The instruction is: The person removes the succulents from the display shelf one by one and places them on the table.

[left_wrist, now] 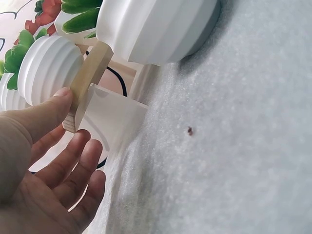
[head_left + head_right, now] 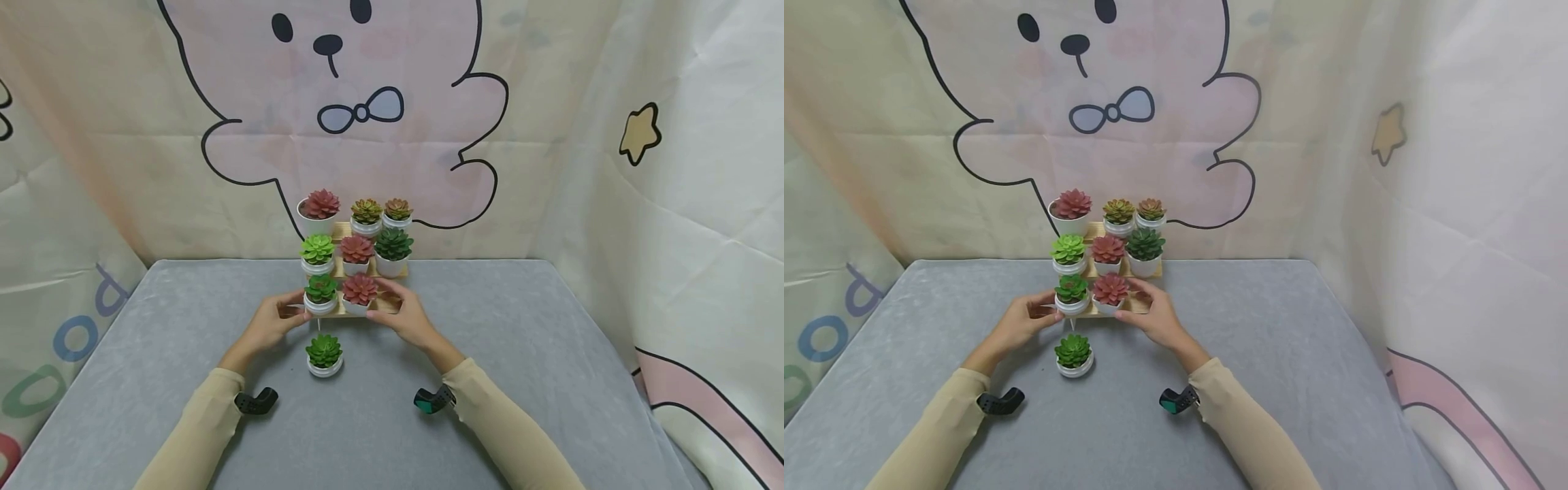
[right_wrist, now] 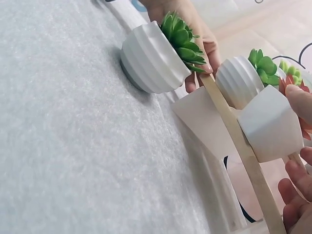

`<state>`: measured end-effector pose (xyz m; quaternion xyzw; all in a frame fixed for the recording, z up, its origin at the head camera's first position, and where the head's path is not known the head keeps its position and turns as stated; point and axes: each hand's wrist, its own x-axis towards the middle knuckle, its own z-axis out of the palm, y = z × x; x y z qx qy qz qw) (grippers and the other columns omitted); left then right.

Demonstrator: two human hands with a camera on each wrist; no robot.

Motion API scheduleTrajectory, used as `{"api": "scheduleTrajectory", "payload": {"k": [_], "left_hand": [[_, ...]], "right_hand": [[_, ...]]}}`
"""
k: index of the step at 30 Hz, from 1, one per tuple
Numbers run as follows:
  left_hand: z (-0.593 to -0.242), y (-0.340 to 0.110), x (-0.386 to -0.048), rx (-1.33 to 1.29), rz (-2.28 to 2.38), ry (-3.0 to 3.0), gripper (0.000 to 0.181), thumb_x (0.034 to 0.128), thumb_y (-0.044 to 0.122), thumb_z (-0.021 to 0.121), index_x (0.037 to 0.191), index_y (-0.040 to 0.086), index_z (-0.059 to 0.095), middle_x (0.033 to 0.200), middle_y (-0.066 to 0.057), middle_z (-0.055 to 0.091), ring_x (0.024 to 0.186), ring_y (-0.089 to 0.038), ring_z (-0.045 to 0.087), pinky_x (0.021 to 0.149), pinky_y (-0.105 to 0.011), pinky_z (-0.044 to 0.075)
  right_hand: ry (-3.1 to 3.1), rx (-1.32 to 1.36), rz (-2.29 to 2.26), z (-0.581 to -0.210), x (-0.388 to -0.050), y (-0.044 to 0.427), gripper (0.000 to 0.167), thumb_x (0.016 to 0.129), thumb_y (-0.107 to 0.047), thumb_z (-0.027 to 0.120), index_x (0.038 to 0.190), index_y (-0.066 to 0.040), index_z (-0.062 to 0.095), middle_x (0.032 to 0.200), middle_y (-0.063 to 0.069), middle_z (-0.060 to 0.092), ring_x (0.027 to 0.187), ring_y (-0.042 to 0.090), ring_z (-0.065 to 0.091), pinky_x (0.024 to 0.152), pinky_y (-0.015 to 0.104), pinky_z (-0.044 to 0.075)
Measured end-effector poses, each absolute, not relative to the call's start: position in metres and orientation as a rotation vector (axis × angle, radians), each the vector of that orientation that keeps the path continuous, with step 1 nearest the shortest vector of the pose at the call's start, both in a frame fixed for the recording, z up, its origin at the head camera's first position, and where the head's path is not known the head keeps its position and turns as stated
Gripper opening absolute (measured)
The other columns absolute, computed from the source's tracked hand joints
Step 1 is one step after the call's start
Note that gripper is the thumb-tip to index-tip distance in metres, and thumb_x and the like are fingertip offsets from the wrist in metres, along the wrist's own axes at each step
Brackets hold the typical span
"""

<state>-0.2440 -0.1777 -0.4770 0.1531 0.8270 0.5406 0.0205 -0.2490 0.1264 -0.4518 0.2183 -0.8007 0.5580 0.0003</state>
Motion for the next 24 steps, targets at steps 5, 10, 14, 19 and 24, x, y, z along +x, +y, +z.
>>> {"api": "scheduleTrajectory", "payload": {"k": [5,10,14,19,24], "left_hand": [[-0.477,-0.177,-0.243,0.458,1.667,2.57,0.06,0.0946,0.009,0.071,0.146,-0.01,0.046,0.135,-0.032,0.06,0.11,-0.039,0.068,0.081,-0.014,0.052],[-0.477,-0.176,-0.243,0.453,1.671,2.567,0.06,0.0946,0.009,0.071,0.146,-0.01,0.046,0.135,-0.032,0.06,0.111,-0.041,0.067,0.082,-0.014,0.052],[-0.477,-0.177,-0.244,0.461,1.675,2.564,0.06,0.0946,0.008,0.071,0.146,-0.011,0.045,0.136,-0.033,0.059,0.112,-0.042,0.067,0.082,-0.013,0.051],[-0.477,-0.177,-0.244,0.462,1.676,2.566,0.06,0.0946,0.009,0.071,0.146,-0.011,0.045,0.135,-0.033,0.06,0.111,-0.041,0.067,0.081,-0.013,0.052],[-0.476,-0.177,-0.243,0.457,1.667,2.564,0.061,0.0948,0.009,0.071,0.146,-0.01,0.045,0.135,-0.032,0.06,0.111,-0.04,0.067,0.081,-0.013,0.052]], "right_hand": [[-2.509,0.664,1.744,-0.453,-0.251,0.121,0.067,0.084,-0.005,0.081,0.145,-0.005,0.054,0.136,0.018,0.063,0.126,0.032,0.058,0.113,0.05,0.04],[-2.529,0.614,1.742,-0.452,-0.252,0.117,0.065,0.084,-0.006,0.081,0.143,-0.002,0.055,0.131,0.019,0.066,0.121,0.031,0.06,0.11,0.048,0.043],[-2.528,0.589,1.743,-0.452,-0.253,0.115,0.061,0.084,-0.007,0.081,0.139,0.002,0.057,0.126,0.021,0.068,0.115,0.03,0.063,0.102,0.043,0.049],[-2.522,0.587,1.753,-0.452,-0.255,0.114,0.057,0.084,-0.008,0.081,0.136,0.003,0.06,0.121,0.021,0.069,0.109,0.028,0.064,0.091,0.03,0.051],[-2.516,0.625,1.791,-0.451,-0.254,0.118,0.053,0.085,-0.006,0.079,0.135,0.001,0.061,0.119,0.02,0.069,0.105,0.029,0.065,0.084,0.025,0.052]]}}
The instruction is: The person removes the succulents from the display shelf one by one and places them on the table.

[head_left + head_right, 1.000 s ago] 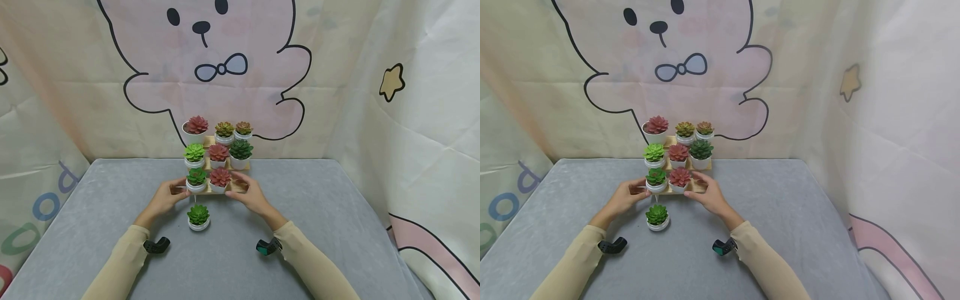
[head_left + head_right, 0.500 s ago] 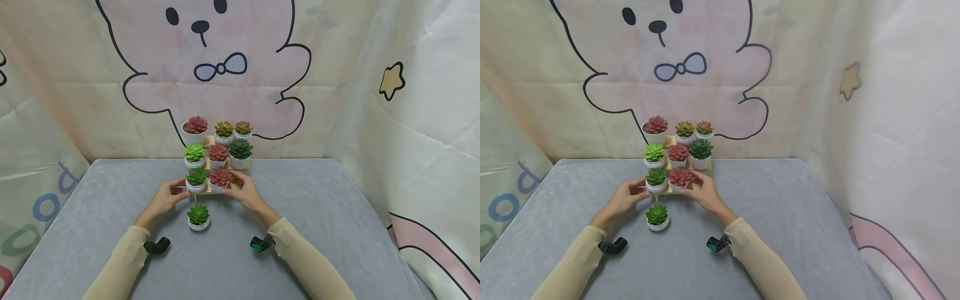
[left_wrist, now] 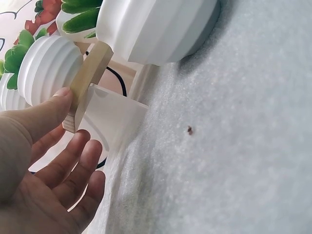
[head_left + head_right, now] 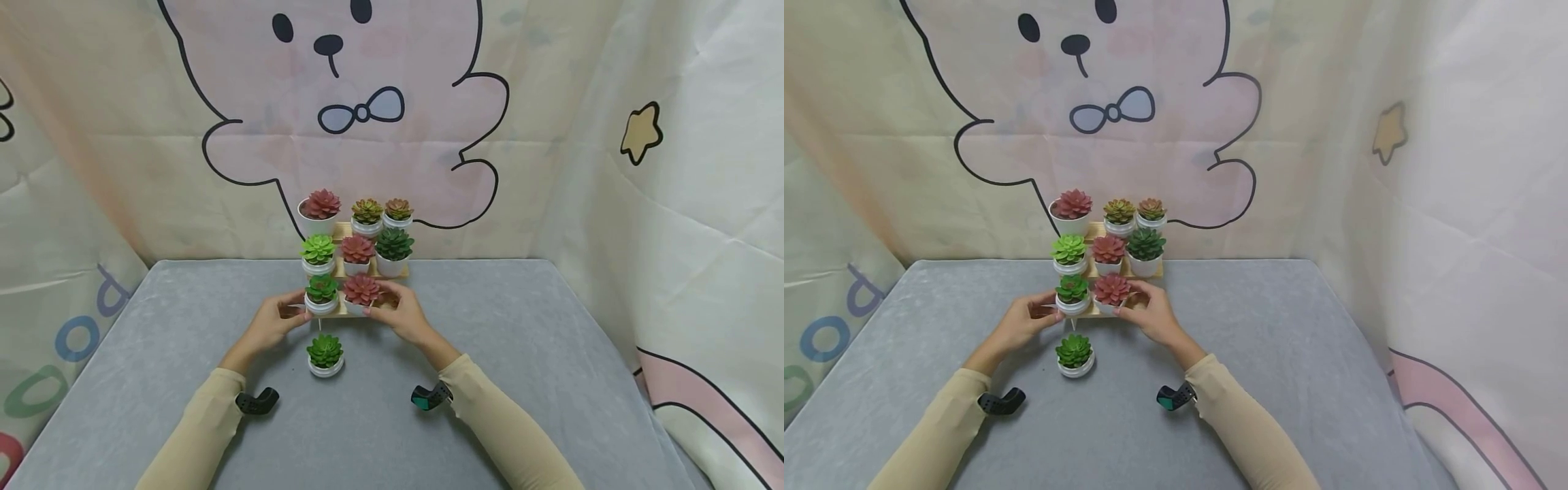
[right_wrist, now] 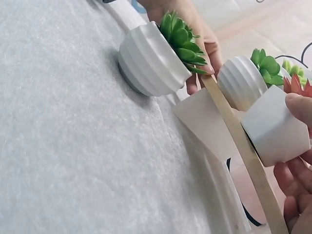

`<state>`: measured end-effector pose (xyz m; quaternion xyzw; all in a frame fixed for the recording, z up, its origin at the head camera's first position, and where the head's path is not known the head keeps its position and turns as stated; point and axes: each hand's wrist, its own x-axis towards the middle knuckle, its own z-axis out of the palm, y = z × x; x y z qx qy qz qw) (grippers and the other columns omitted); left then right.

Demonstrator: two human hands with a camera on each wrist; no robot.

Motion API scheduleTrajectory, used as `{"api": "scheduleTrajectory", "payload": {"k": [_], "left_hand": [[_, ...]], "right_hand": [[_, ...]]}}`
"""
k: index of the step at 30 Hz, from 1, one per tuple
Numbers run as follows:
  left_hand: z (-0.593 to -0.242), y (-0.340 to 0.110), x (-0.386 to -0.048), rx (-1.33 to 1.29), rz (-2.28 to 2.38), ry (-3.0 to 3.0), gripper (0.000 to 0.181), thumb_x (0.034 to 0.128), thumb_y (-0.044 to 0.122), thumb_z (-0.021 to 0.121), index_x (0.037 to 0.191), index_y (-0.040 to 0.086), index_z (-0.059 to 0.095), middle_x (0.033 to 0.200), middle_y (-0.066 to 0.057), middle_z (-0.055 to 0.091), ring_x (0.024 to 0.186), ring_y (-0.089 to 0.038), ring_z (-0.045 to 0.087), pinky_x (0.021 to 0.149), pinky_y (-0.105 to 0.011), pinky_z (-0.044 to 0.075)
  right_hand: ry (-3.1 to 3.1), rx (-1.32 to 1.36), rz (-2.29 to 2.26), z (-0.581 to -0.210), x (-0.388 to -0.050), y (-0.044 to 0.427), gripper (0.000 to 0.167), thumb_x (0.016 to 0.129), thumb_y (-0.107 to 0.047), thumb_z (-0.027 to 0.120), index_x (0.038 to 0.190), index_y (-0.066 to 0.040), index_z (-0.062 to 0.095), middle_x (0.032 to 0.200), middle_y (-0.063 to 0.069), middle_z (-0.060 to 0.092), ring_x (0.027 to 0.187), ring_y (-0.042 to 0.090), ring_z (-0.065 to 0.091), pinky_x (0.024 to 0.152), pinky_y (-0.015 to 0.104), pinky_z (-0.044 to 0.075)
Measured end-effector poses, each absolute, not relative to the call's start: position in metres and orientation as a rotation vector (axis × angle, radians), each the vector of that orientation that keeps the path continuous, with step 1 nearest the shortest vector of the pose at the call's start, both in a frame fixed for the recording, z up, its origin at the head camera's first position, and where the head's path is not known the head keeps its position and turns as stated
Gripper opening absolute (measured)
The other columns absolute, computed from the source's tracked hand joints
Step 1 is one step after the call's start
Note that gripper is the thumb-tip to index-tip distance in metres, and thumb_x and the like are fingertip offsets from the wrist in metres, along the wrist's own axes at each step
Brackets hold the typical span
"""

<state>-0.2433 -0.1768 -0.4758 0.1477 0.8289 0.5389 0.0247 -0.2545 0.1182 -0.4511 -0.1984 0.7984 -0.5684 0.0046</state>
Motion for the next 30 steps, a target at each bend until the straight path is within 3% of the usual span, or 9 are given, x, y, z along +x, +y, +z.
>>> {"api": "scheduleTrajectory", "payload": {"k": [8,17,24,30], "left_hand": [[-0.479,-0.177,-0.244,0.453,1.656,2.571,0.06,0.095,0.01,0.071,0.146,-0.01,0.045,0.136,-0.032,0.06,0.111,-0.039,0.067,0.082,-0.015,0.052],[-0.48,-0.178,-0.243,0.423,1.638,2.585,0.06,0.095,0.008,0.07,0.147,-0.009,0.045,0.137,-0.031,0.059,0.111,-0.039,0.067,0.083,-0.016,0.053],[-0.479,-0.177,-0.243,0.429,1.633,2.584,0.06,0.0954,0.01,0.07,0.147,-0.009,0.045,0.138,-0.031,0.058,0.112,-0.039,0.067,0.083,-0.016,0.053],[-0.478,-0.177,-0.243,0.436,1.625,2.591,0.06,0.0959,0.011,0.07,0.147,-0.009,0.045,0.139,-0.032,0.058,0.112,-0.039,0.067,0.087,-0.023,0.056]], "right_hand": [[2.433,-0.673,-1.794,-0.448,-0.25,0.13,0.058,0.086,0.0,0.076,0.139,0.006,0.055,0.124,0.029,0.066,0.104,0.035,0.066,0.083,0.036,0.058],[2.409,-0.75,-1.728,-0.441,-0.241,0.142,0.056,0.084,-0.001,0.079,0.136,0.004,0.059,0.126,0.022,0.068,0.105,0.021,0.067,0.094,0.043,0.058],[2.336,-0.885,-1.646,-0.441,-0.233,0.153,0.054,0.087,-0.003,0.077,0.138,0.001,0.059,0.135,0.02,0.064,0.109,0.013,0.063,0.099,0.058,0.052],[2.308,-0.912,-1.519,-0.445,-0.231,0.158,0.055,0.092,-0.006,0.072,0.143,0.002,0.054,0.143,0.019,0.059,0.121,0.019,0.061,0.105,0.047,0.052]]}}
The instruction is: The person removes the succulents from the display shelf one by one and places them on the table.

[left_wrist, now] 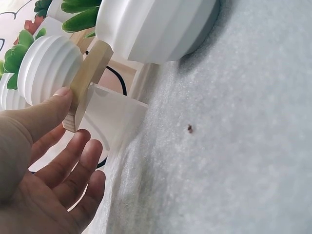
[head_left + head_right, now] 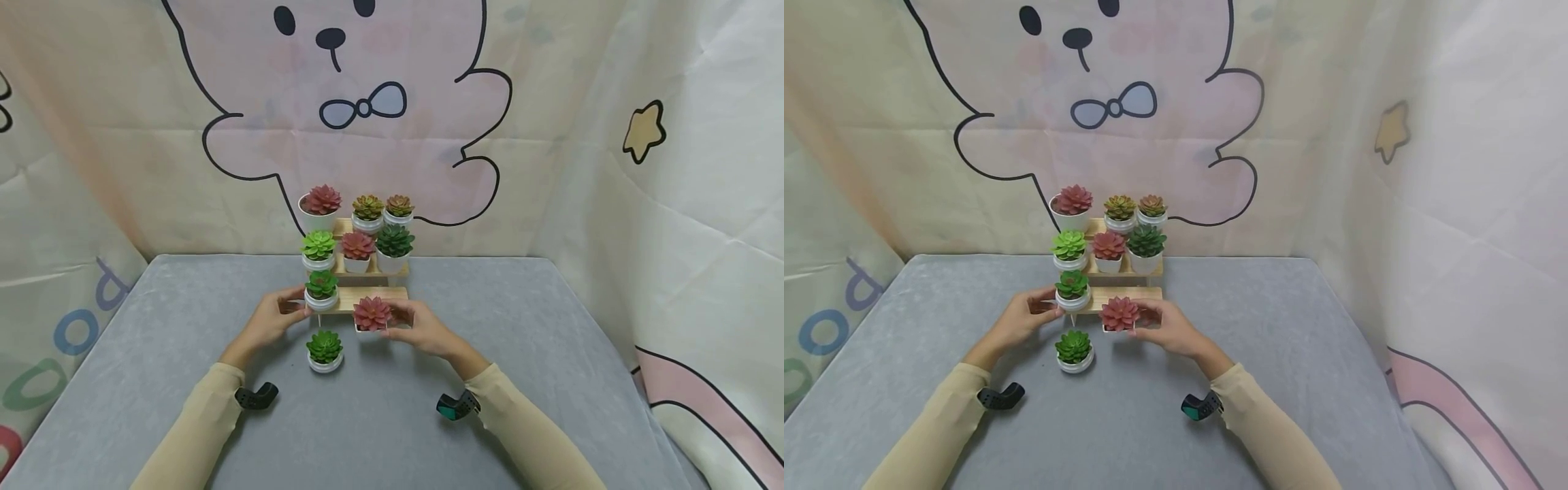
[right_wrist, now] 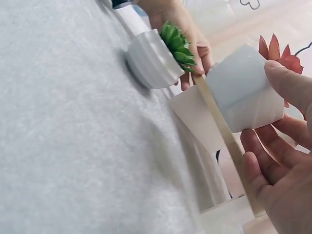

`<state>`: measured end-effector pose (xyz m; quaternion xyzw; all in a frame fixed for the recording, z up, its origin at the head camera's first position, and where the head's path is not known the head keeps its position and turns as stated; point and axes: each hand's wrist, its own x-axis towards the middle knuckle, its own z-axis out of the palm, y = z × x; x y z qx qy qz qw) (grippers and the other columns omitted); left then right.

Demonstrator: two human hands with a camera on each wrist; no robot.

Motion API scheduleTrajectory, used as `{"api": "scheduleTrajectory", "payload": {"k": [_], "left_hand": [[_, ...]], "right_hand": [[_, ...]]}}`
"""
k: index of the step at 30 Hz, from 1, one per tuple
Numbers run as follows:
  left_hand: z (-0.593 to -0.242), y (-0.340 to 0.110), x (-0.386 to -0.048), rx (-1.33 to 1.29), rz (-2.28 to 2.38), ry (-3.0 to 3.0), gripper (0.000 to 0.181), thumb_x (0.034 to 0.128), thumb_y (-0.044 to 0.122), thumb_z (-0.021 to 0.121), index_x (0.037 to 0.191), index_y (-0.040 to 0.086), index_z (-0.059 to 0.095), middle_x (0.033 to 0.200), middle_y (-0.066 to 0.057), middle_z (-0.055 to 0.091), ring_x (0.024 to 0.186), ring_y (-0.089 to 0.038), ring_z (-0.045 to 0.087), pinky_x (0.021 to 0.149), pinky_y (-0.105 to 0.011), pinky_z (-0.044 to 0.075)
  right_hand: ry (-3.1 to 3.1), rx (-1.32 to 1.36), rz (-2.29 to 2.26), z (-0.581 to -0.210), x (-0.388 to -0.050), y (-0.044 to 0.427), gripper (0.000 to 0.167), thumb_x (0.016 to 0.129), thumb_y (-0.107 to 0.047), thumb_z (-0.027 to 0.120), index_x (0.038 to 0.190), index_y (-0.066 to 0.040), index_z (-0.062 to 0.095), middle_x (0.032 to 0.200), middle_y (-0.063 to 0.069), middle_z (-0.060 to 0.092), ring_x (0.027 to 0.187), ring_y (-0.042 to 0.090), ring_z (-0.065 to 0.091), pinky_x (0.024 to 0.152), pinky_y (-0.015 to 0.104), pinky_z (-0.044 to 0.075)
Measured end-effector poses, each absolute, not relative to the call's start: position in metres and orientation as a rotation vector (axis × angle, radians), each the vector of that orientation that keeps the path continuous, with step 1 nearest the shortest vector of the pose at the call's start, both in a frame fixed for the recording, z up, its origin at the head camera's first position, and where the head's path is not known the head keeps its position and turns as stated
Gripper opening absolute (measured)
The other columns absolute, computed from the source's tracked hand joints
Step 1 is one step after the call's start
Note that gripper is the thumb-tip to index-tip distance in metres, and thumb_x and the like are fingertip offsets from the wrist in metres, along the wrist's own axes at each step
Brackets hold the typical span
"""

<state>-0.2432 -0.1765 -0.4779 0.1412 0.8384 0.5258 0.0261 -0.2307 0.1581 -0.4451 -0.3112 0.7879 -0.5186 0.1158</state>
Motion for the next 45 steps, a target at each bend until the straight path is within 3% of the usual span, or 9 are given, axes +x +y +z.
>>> {"api": "scheduleTrajectory", "payload": {"k": [6,20,28,36,45], "left_hand": [[-0.478,-0.177,-0.244,0.431,1.623,2.586,0.061,0.0954,0.01,0.07,0.147,-0.009,0.045,0.139,-0.031,0.058,0.113,-0.04,0.067,0.088,-0.025,0.056],[-0.481,-0.177,-0.248,0.458,1.634,2.596,0.059,0.0951,0.009,0.07,0.146,-0.01,0.046,0.137,-0.031,0.059,0.111,-0.038,0.068,0.085,-0.019,0.054],[-0.483,-0.177,-0.248,0.461,1.642,2.599,0.059,0.0944,0.009,0.071,0.145,-0.01,0.047,0.136,-0.031,0.06,0.111,-0.04,0.068,0.085,-0.02,0.055],[-0.48,-0.177,-0.248,0.458,1.638,2.601,0.059,0.0948,0.009,0.071,0.146,-0.009,0.047,0.136,-0.031,0.06,0.11,-0.039,0.068,0.085,-0.019,0.054],[-0.481,-0.176,-0.247,0.453,1.648,2.587,0.059,0.0947,0.009,0.071,0.146,-0.009,0.047,0.136,-0.032,0.06,0.11,-0.038,0.068,0.085,-0.021,0.055]], "right_hand": [[2.258,-0.916,-1.501,-0.455,-0.23,0.158,0.056,0.092,-0.005,0.072,0.143,0.005,0.052,0.143,0.021,0.058,0.122,0.025,0.062,0.105,0.046,0.052],[2.168,-0.943,-1.489,-0.473,-0.225,0.157,0.058,0.088,-0.003,0.076,0.141,0.005,0.054,0.137,0.023,0.063,0.117,0.012,0.065,0.102,0.035,0.055],[2.156,-0.902,-1.455,-0.478,-0.221,0.157,0.057,0.089,-0.006,0.077,0.141,0.002,0.055,0.134,0.021,0.065,0.119,0.019,0.065,0.103,0.036,0.054],[2.125,-0.883,-1.483,-0.481,-0.221,0.156,0.06,0.087,-0.003,0.078,0.141,0.006,0.053,0.136,0.024,0.062,0.118,0.021,0.066,0.1,0.029,0.055],[2.123,-0.862,-1.481,-0.485,-0.224,0.158,0.058,0.088,-0.003,0.077,0.141,0.004,0.054,0.135,0.023,0.064,0.119,0.024,0.065,0.101,0.032,0.055]]}}
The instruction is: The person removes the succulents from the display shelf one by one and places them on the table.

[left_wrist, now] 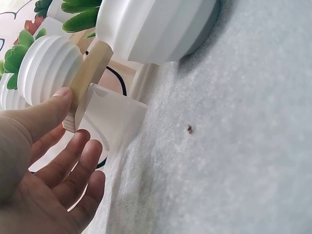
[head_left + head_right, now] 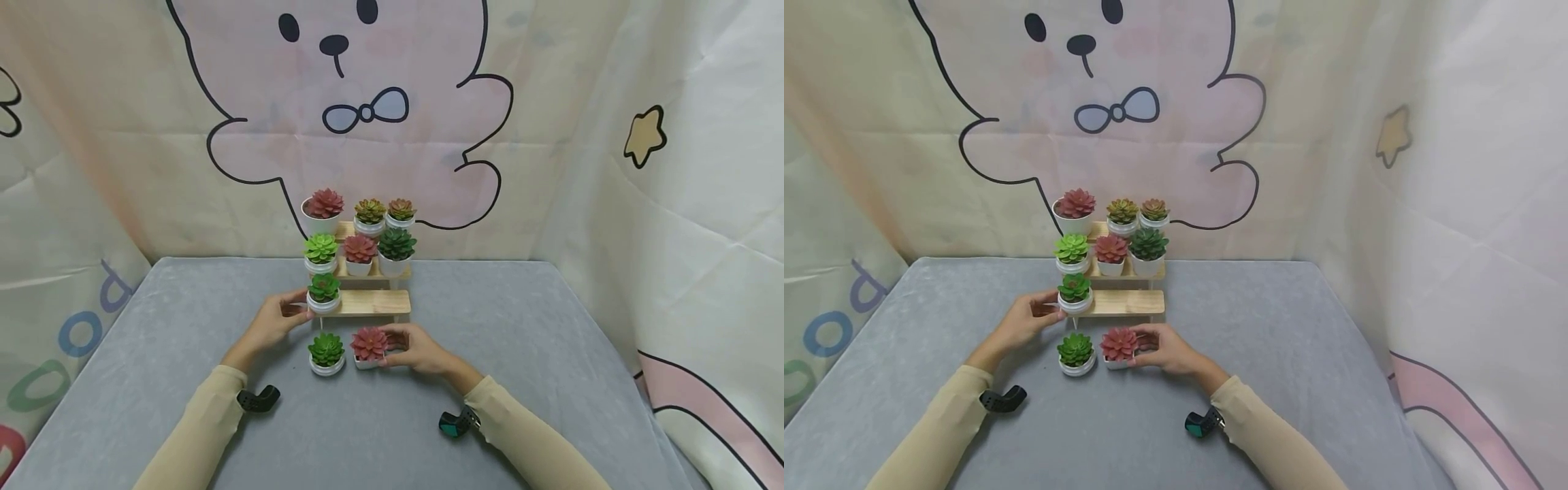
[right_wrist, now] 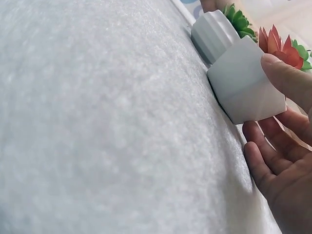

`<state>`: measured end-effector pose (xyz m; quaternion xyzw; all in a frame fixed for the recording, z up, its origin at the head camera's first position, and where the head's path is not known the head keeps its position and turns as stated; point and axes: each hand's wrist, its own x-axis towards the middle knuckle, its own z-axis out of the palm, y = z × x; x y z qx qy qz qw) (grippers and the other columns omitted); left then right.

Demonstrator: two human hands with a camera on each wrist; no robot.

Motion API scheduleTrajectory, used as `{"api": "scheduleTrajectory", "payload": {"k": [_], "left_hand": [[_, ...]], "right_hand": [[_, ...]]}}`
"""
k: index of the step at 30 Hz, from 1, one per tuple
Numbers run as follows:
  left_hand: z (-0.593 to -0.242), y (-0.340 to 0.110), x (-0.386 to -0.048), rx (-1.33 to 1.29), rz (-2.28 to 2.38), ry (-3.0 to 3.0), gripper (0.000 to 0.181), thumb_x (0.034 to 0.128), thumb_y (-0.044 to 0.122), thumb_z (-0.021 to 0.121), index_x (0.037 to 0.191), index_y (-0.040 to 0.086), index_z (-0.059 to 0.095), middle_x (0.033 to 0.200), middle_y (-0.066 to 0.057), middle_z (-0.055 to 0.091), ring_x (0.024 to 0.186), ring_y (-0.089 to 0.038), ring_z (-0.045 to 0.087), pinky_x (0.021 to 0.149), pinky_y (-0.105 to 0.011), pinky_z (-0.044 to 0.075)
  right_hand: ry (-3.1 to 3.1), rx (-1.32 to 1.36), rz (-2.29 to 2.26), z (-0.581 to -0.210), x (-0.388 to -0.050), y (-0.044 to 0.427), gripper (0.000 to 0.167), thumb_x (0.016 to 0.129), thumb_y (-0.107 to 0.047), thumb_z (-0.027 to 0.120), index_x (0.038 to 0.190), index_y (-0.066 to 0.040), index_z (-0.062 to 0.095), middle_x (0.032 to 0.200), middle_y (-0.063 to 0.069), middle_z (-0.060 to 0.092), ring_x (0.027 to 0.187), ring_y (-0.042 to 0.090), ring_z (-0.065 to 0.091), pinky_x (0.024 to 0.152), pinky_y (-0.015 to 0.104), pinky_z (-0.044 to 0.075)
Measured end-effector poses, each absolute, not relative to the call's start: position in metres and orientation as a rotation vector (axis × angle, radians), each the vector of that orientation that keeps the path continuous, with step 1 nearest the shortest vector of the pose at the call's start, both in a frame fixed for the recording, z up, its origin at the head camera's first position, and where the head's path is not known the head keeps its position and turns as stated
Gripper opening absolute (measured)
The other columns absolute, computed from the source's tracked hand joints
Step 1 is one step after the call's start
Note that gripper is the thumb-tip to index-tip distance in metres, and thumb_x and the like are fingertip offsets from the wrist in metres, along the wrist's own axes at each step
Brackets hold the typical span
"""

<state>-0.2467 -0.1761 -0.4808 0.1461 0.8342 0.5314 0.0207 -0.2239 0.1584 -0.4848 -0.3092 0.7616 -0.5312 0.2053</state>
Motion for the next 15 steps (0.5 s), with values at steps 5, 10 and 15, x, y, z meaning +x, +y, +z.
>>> {"api": "scheduleTrajectory", "payload": {"k": [5,10,15], "left_hand": [[-0.4812,-0.1759,-0.2472,0.447,1.655,2.582,0.06,0.0947,0.009,0.071,0.146,-0.01,0.045,0.136,-0.032,0.06,0.11,-0.038,0.068,0.085,-0.021,0.056],[-0.4811,-0.1765,-0.2473,0.453,1.651,2.589,0.06,0.0946,0.009,0.071,0.146,-0.01,0.045,0.136,-0.031,0.06,0.111,-0.039,0.068,0.085,-0.019,0.054],[-0.48,-0.1775,-0.2451,0.448,1.656,2.585,0.06,0.0941,0.008,0.071,0.146,-0.009,0.046,0.135,-0.031,0.061,0.111,-0.04,0.067,0.083,-0.015,0.052]], "right_hand": [[2.122,-0.881,-1.481,-0.4861,-0.225,0.1588,0.059,0.087,-0.003,0.077,0.141,0.004,0.054,0.134,0.023,0.064,0.117,0.021,0.066,0.099,0.028,0.055],[2.139,-0.912,-1.463,-0.4852,-0.2245,0.1593,0.06,0.086,-0.003,0.079,0.141,0.003,0.054,0.133,0.022,0.065,0.117,0.02,0.065,0.1,0.029,0.055],[2.156,-0.913,-1.436,-0.484,-0.223,0.1604,0.061,0.087,-0.007,0.079,0.142,0.001,0.053,0.134,0.02,0.064,0.119,0.021,0.064,0.099,0.03,0.056]]}}
